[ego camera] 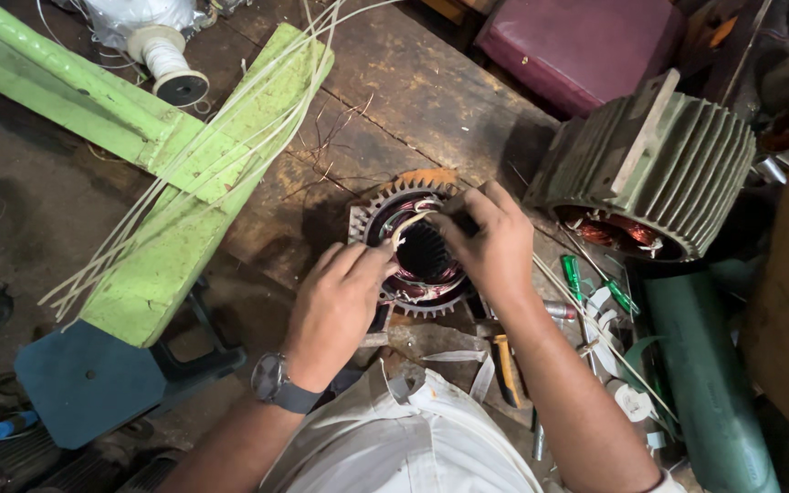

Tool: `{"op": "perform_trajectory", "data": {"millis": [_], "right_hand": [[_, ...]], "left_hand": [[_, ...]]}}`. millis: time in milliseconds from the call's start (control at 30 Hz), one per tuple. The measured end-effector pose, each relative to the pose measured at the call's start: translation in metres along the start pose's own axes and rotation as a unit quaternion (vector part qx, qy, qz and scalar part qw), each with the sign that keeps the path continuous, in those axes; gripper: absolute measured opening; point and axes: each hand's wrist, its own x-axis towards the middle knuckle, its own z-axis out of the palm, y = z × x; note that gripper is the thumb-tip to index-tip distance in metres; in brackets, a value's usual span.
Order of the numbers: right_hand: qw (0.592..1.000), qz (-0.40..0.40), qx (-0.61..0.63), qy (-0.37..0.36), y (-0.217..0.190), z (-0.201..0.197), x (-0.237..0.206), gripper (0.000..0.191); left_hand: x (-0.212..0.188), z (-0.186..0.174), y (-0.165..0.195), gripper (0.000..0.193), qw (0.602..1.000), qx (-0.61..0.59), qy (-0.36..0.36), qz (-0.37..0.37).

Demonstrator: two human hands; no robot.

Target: The person works at a cluttered workbench rewinding an electric motor stator, feeding white insulating sleeves and wire into the stator slots and pressing the windings into place by hand. They use pliers to cut and position wire and pick up a hammer at one point while fitting the coils.

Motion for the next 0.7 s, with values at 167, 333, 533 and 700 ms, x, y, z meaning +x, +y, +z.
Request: {"op": "perform_trajectory", "data": {"millis": [167, 333, 533, 700], "right_hand": [[1.0, 0.008, -0.015, -0.013, 0.001, 0.001, 0.001, 0.03], [0.999, -0.004, -0.031, -0.005, 0.0, 0.004, -0.001, 0.032], [0.996, 0.013, 0.073, -0.045, 0.011, -0.006, 0.0, 0.025], [0.989, 0.083, 0.125, -0.012, 0.021, -0.038, -0.006, 0.017]], "left_hand": [[0.017, -0.006, -0.011, 0.025, 0.996, 0.043, -0.05, 0.056], [0.03, -0.016, -0.026, 0.019, 0.988, 0.006, -0.112, 0.105], [0.023, -0.012, -0.024, 0.023, 0.994, -0.002, -0.105, 0.043], [0.016, -0.009, -0.023, 0.026, 0.998, -0.022, -0.06, 0.028]]}}
